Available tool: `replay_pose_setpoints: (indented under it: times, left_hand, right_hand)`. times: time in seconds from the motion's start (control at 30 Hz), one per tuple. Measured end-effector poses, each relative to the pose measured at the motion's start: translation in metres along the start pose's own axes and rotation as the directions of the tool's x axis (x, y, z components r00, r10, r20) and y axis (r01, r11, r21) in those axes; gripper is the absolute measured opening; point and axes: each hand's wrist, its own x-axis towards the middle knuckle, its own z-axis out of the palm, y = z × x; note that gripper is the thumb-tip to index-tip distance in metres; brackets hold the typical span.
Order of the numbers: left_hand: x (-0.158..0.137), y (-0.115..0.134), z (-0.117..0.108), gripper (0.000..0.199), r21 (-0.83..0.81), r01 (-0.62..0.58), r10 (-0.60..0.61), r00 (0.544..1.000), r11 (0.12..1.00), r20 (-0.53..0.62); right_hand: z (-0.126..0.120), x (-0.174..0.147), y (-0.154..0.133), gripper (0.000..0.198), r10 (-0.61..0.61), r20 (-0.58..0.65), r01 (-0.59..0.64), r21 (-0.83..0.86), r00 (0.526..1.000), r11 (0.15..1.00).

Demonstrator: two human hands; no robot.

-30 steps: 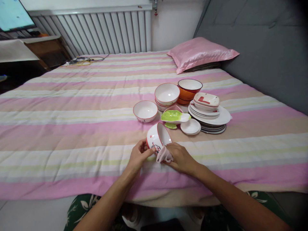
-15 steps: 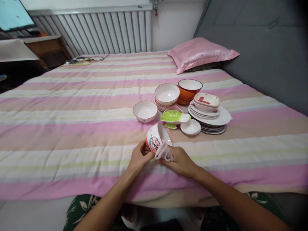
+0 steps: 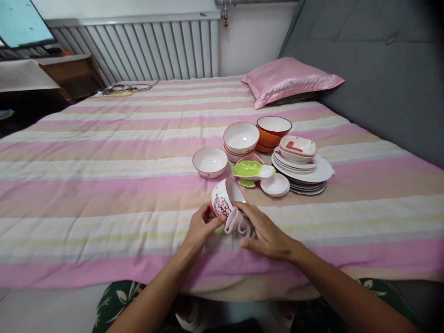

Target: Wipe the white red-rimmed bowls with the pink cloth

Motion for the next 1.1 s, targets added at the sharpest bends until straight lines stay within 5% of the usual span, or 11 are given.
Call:
replay_pose_setpoints:
  times: [0.2, 0.37, 1.1]
  left_hand:
    - [-0.001, 0.000, 0.002, 0.042, 0.003, 0.008, -0.008, 1.000, 1.000, -0.030]
    - [-0.001, 0.001, 0.003, 0.040, 0.012, -0.008, 0.009, 0.999, 1.000, -0.036]
    - [-0.001, -0.001, 0.001, 0.037, 0.005, -0.009, 0.009, 1.000, 1.000, -0.020]
  right_hand:
    - [0.009, 0.004, -0.004, 0.048, 0.130, -0.109, -0.095, 0.277, 0.986, 0.956]
    - [0.018, 0.007, -0.005, 0.040, 0.205, -0.131, -0.170, 0.235, 0.970, 0.957]
    - [0.026, 0.005, 0.003, 0.018, 0.031, -0.223, -0.071, -0.172, 0.974, 0.982]
